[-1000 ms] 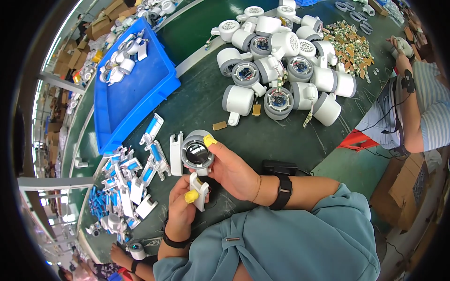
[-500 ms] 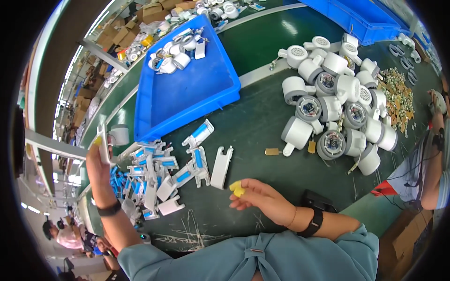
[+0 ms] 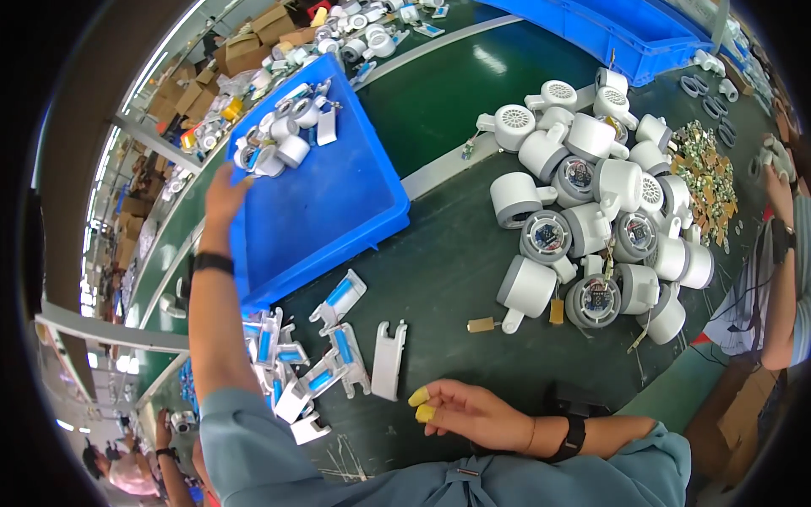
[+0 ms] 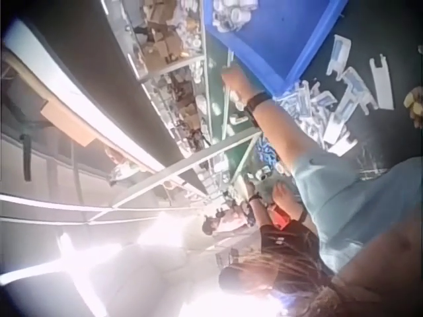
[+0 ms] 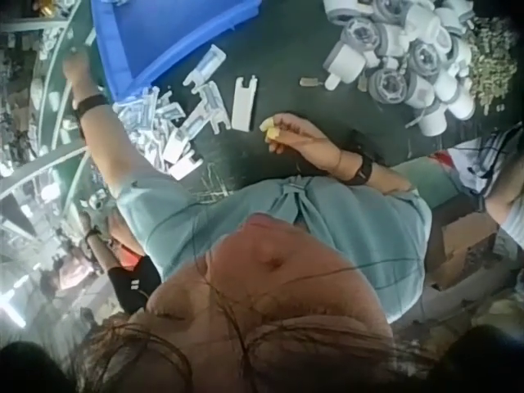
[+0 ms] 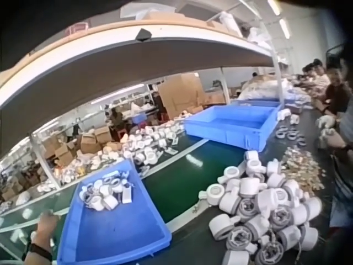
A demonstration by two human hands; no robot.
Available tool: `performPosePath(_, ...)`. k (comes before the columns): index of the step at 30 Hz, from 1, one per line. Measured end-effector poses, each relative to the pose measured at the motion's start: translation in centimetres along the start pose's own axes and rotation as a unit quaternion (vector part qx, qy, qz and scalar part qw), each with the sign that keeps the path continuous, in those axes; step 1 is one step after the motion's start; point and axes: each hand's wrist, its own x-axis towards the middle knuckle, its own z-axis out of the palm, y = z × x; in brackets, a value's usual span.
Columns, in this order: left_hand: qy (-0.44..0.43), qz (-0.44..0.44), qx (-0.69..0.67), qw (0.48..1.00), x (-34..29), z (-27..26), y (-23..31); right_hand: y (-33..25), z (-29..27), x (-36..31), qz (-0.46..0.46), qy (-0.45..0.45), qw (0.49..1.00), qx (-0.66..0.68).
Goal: The person assembles electronic devices by hand, picking up a white plastic housing, a circuit board, and a battery pack. They connect the components, tuck the wires inside, and snap a white plastic cover onto the assembly before placing the unit into a blue tray.
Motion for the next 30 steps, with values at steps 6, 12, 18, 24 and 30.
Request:
performPosePath(6,-0.131,-0.009,0.116,0.985,2.8,7.9,11.3,-0.1,-0.6,0.1,-0.004,0.000,0.999,0.043)
performPosePath(12,-0.239,-0.027,-0.043,0.970,0.8,2.6,11.4,0.8,-0.5,0.2,-0.034,0.001,0.999,0.024)
performPosePath(18,-0.151,-0.074,-0.559,0.812,-8.7,-12.4,14.1,0.1,-0.5,-0.1,-0.060,0.016,0.998,-0.024)
performPosePath(24,-0.112,-0.114,-0.697,0.699,-19.7,-21.4,22.1,0.9,-0.6,0.1,-0.228,0.085,0.970,-0.003)
performPosePath(30,-0.231,-0.192,-0.742,0.599,-30.6,-17.3,24.8,-1.1,1.4,-1.6,-0.025,-0.050,0.993,0.101)
